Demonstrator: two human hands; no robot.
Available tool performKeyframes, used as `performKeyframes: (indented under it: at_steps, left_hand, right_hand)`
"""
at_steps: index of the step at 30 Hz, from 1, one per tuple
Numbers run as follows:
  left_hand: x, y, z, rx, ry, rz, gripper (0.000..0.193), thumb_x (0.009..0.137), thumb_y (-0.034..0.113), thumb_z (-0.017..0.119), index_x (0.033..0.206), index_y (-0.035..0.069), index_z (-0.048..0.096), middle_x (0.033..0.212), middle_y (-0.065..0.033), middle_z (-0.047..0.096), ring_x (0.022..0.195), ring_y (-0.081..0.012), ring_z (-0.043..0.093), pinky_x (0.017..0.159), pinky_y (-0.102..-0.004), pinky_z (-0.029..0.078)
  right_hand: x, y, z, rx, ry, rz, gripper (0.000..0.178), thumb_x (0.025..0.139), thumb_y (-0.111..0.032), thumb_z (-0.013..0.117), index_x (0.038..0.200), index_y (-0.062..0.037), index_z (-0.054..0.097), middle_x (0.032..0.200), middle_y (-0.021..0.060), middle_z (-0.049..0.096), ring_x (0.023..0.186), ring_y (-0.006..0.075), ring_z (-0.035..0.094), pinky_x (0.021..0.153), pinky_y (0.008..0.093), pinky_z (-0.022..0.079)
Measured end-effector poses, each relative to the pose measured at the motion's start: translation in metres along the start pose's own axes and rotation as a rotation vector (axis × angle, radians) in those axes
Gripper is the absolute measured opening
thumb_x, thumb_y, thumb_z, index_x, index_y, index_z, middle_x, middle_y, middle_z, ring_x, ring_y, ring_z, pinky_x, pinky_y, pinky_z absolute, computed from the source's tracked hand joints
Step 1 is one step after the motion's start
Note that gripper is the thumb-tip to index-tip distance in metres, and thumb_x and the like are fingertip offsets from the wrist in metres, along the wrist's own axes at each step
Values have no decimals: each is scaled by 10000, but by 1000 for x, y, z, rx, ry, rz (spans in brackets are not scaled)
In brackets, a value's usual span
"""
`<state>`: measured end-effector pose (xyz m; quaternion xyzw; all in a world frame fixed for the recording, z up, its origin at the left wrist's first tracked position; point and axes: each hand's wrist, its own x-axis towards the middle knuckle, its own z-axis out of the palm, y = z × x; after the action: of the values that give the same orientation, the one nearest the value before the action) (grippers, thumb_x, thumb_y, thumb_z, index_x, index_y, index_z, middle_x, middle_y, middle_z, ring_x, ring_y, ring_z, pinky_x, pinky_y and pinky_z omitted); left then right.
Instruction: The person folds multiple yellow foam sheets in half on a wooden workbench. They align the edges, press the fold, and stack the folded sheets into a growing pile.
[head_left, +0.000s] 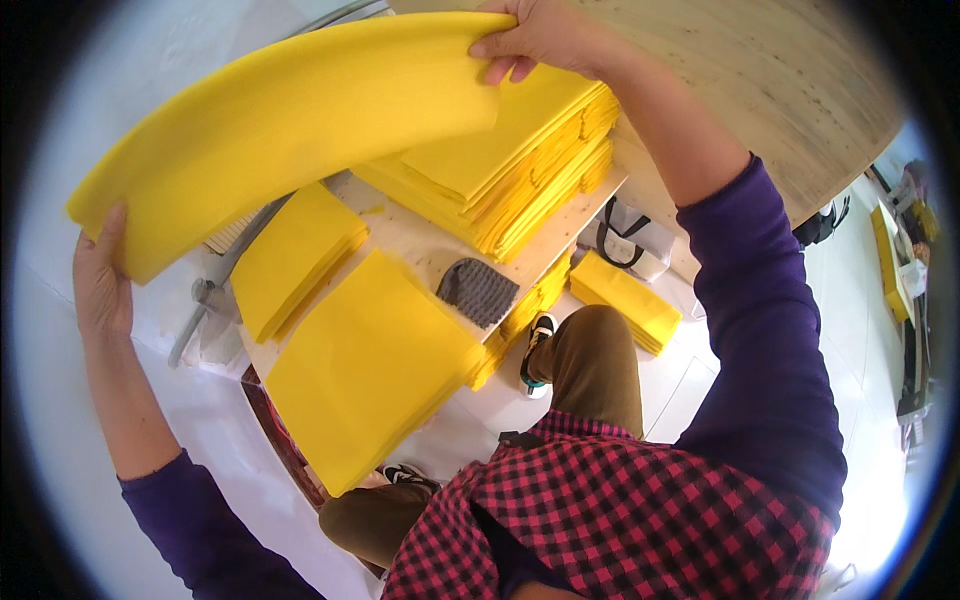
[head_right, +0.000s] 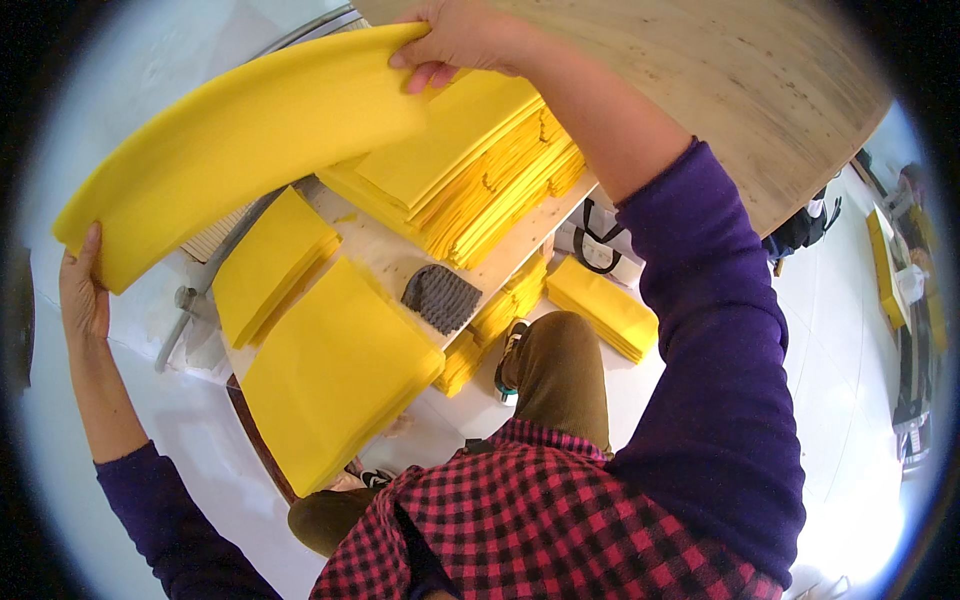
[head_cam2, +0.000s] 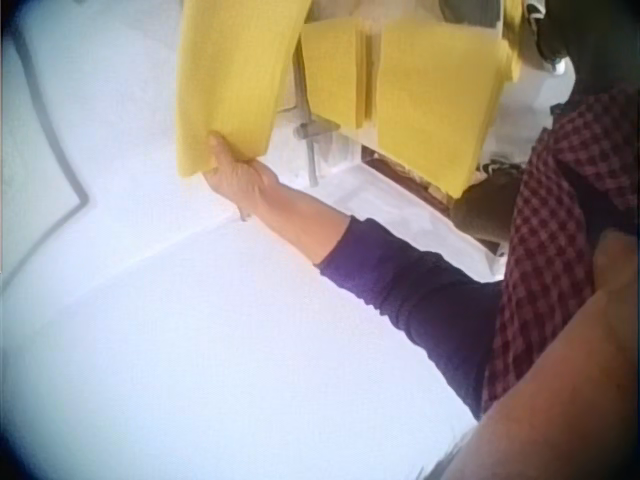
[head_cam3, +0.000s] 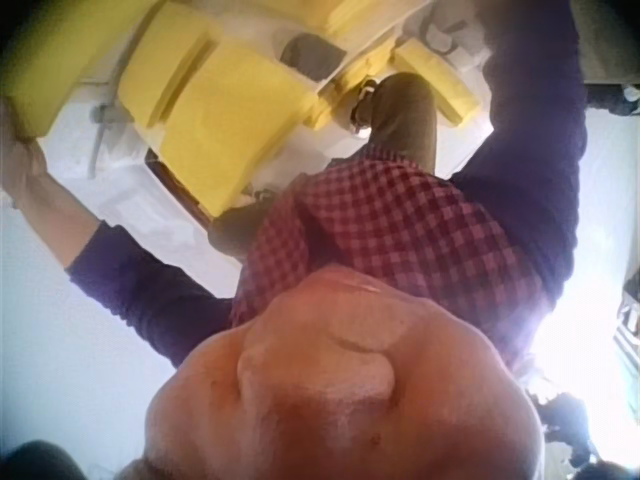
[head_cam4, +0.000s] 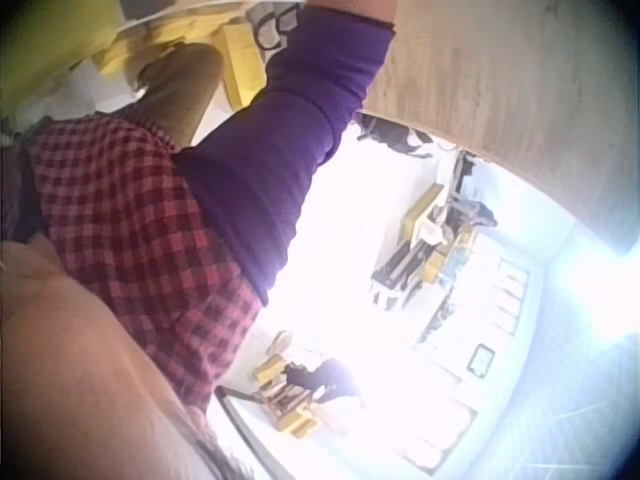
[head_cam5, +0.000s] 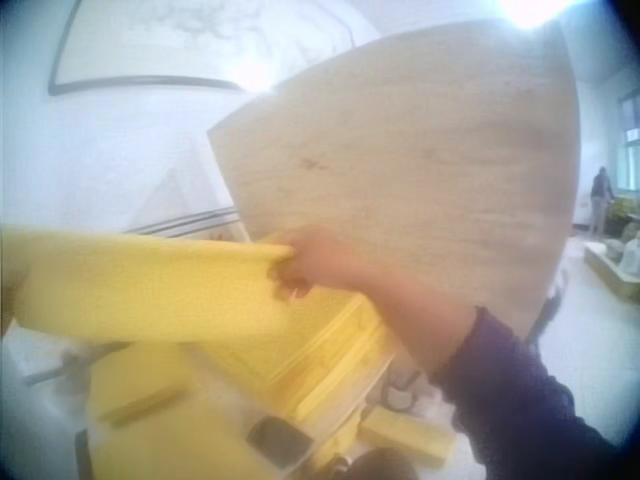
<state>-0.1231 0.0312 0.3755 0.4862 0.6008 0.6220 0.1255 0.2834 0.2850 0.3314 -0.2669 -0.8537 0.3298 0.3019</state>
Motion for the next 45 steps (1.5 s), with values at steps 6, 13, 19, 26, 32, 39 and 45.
performKeyframes:
  at_steps: [6, 13, 19, 26, 32, 39, 45]
  left_hand:
    - [15, -22, 66, -155, 1, 58, 332, 836, 189, 722, 1134, 83, 619, 1101, -15, 652, 1063, -135, 574, 932, -275, 433]
    - [-23, -49, 158, 220, 146, 307, 214, 818, 51, 684, 1020, -16, 662, 996, -61, 664, 917, -157, 595, 848, -290, 454]
    - [-55, -94, 217, 116, 31, 239, 257, 804, -71, 619, 1051, -25, 673, 1054, -87, 678, 1018, -165, 612, 933, -276, 442]
    - [-34, -111, 243, -247, -46, 479, 269, 780, -111, 599, 1021, -20, 679, 1115, -119, 659, 1117, -279, 582, 975, -355, 445]
    - [-44, -117, 252, 571, -23, 879, 266, 737, -70, 632, 972, 32, 705, 1077, -94, 680, 1118, -306, 567, 956, -363, 443]
    - [-60, -161, 284, 446, -179, 808, 221, 728, -6, 643, 914, 75, 729, 1063, -58, 688, 1107, -287, 570, 927, -355, 442]
    - [-62, -165, 287, 465, -229, 786, 203, 718, 13, 675, 912, 58, 717, 1065, -79, 686, 1102, -294, 576, 933, -346, 436]
  right_hand:
    - [27, 51, -33, -195, 181, -69, 198, 773, -157, 717, 917, -23, 689, 784, 97, 696, 681, 170, 659, 646, 296, 531]
    - [32, 110, -77, -517, 363, -66, 222, 767, -214, 732, 961, -108, 702, 950, 126, 678, 904, 271, 628, 806, 380, 496]
    - [35, 158, -83, 57, 314, -67, 226, 846, 45, 605, 1017, -67, 701, 994, 35, 682, 952, 131, 628, 873, 240, 503]
    - [54, 185, -90, 98, 368, -105, 219, 846, 60, 600, 1008, -49, 699, 1073, 50, 675, 1011, 150, 623, 919, 252, 495]
    - [57, 221, -95, -61, 399, -239, 232, 815, 75, 612, 977, -60, 710, 1019, 40, 691, 954, 137, 631, 878, 236, 499]
    - [28, 265, -83, 96, 220, 12, 243, 819, 114, 573, 998, -12, 679, 1135, 59, 654, 1056, 166, 597, 928, 266, 489]
    - [20, 273, -87, -121, 175, -71, 253, 801, 123, 575, 977, -24, 682, 1105, 55, 666, 1024, 150, 611, 911, 260, 490]
